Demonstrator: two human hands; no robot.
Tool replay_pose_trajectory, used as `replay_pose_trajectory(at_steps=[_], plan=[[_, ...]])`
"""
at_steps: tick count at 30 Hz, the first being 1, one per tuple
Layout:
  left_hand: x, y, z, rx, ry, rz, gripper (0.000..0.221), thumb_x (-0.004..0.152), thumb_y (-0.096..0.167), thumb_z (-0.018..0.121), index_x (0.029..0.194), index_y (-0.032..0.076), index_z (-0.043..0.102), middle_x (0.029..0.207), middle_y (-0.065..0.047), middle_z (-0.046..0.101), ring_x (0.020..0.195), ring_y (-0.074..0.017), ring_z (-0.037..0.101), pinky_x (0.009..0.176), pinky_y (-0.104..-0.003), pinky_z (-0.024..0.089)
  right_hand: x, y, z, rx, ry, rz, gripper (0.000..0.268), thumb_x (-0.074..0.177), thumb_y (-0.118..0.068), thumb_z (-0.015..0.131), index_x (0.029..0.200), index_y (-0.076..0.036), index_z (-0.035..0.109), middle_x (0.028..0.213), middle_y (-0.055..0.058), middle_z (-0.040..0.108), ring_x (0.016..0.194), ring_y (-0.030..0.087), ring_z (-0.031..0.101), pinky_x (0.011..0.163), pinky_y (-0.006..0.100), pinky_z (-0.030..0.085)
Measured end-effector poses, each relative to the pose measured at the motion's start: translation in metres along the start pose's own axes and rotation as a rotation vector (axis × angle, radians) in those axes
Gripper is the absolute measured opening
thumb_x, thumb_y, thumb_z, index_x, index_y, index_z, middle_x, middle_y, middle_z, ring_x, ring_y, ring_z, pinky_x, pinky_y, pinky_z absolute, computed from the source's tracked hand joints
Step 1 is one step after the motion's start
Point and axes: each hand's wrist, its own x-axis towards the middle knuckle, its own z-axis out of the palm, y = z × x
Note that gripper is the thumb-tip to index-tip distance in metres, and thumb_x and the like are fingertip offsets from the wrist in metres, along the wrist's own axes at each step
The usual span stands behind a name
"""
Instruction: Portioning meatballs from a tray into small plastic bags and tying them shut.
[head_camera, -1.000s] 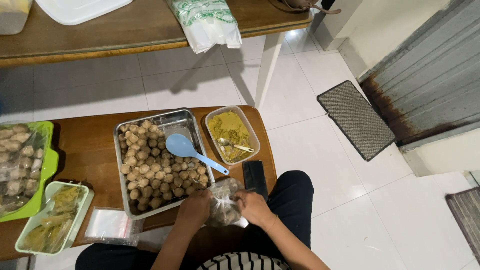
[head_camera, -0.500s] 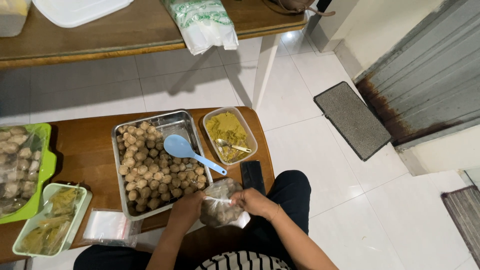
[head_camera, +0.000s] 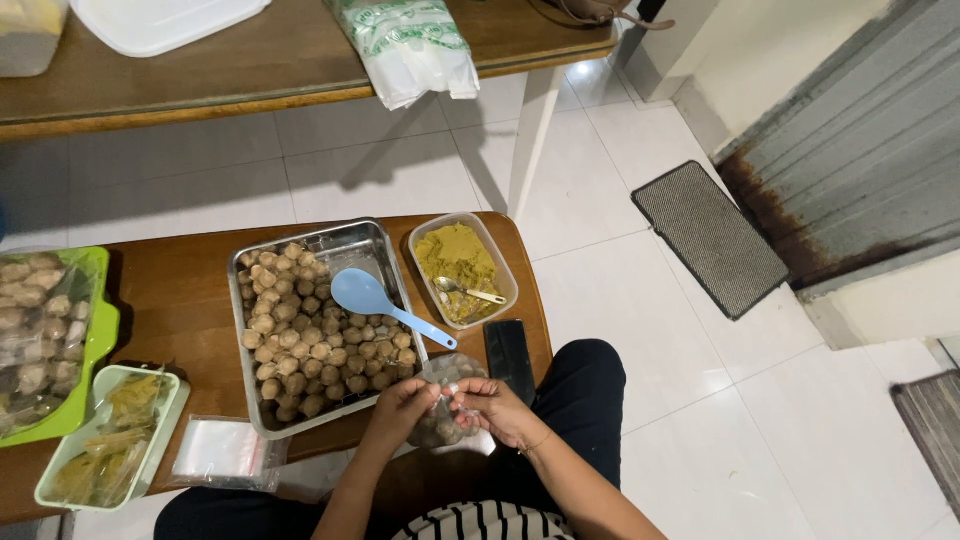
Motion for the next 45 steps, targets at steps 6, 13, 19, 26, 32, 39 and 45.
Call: replay_pose_trajectory(at_steps=[6, 13, 19, 26, 32, 39, 45], plan=[[-0.001, -0.006, 0.0, -0.061, -0.124, -0.063, 0.045, 0.08, 0.019, 0.086, 0.123, 0.01, 0.078, 0.112, -0.005, 0.078, 0.106, -0.0158, 0.072, 0.092, -0.032, 0.059, -0.007, -0.009, 0.01, -0.039, 0.091, -0.085, 0.019, 0.096, -0.01, 0.071, 0.112, 0.0, 0.076, 0.084, 0.008, 0.071, 0.06, 0.013, 0.064, 0.057, 0.022, 0.054], [0.005, -0.016, 0.01, -0.019, 0.156, -0.036, 0.02, 0.091, 0.02, 0.073, 0.109, 0.011, 0.072, 0.087, -0.005, 0.081, 0.075, -0.0149, 0.076, 0.076, -0.03, 0.057, 0.002, 0.002, 0.007, -0.074, 0.084, -0.134, 0.013, 0.097, -0.001, 0.067, 0.108, 0.001, 0.074, 0.089, 0.01, 0.072, 0.067, 0.015, 0.066, 0.062, 0.027, 0.057], [0.013, -0.041, 0.01, 0.017, 0.089, 0.126, 0.013, 0.089, 0.021, 0.075, 0.094, 0.015, 0.085, 0.088, 0.006, 0.079, 0.08, -0.0096, 0.066, 0.074, -0.028, 0.048, 0.013, 0.021, -0.002, -0.024, 0.118, -0.154, 0.01, 0.1, -0.003, 0.064, 0.098, 0.001, 0.073, 0.076, 0.013, 0.071, 0.061, 0.015, 0.064, 0.062, 0.025, 0.055], [0.002, 0.022, 0.012, 0.225, -0.035, -0.156, 0.045, 0.082, 0.037, 0.073, 0.125, 0.023, 0.073, 0.095, 0.002, 0.082, 0.088, -0.0121, 0.07, 0.079, -0.03, 0.046, 0.015, 0.03, 0.007, -0.118, 0.16, -0.22, 0.017, 0.097, 0.002, 0.063, 0.106, -0.002, 0.077, 0.077, 0.009, 0.069, 0.063, 0.012, 0.058, 0.06, 0.025, 0.05], [0.013, 0.008, 0.013, 0.23, -0.048, -0.134, 0.029, 0.082, 0.033, 0.074, 0.105, 0.017, 0.081, 0.096, 0.001, 0.082, 0.086, -0.0111, 0.07, 0.076, -0.029, 0.047, 0.025, 0.039, -0.001, -0.13, 0.164, -0.301, 0.018, 0.088, 0.01, 0.07, 0.102, 0.002, 0.079, 0.084, 0.014, 0.076, 0.062, 0.013, 0.062, 0.062, 0.025, 0.056], [0.033, -0.043, 0.011, 0.011, -0.015, -0.019, 0.005, 0.085, 0.014, 0.079, 0.086, 0.01, 0.077, 0.082, 0.002, 0.075, 0.077, -0.0097, 0.065, 0.075, -0.027, 0.049, 0.023, 0.032, 0.002, -0.101, 0.074, -0.373, 0.024, 0.091, 0.014, 0.065, 0.11, -0.001, 0.066, 0.095, 0.015, 0.071, 0.071, 0.019, 0.073, 0.068, 0.03, 0.065], [0.025, -0.033, 0.015, -0.042, 0.052, -0.004, 0.005, 0.085, 0.014, 0.075, 0.082, 0.011, 0.071, 0.081, -0.001, 0.08, 0.076, -0.0106, 0.069, 0.072, -0.027, 0.052, 0.009, 0.014, 0.007, -0.153, -0.036, -0.341, 0.032, 0.087, -0.005, 0.079, 0.119, 0.001, 0.075, 0.088, 0.01, 0.077, 0.076, 0.014, 0.07, 0.076, 0.029, 0.062]])
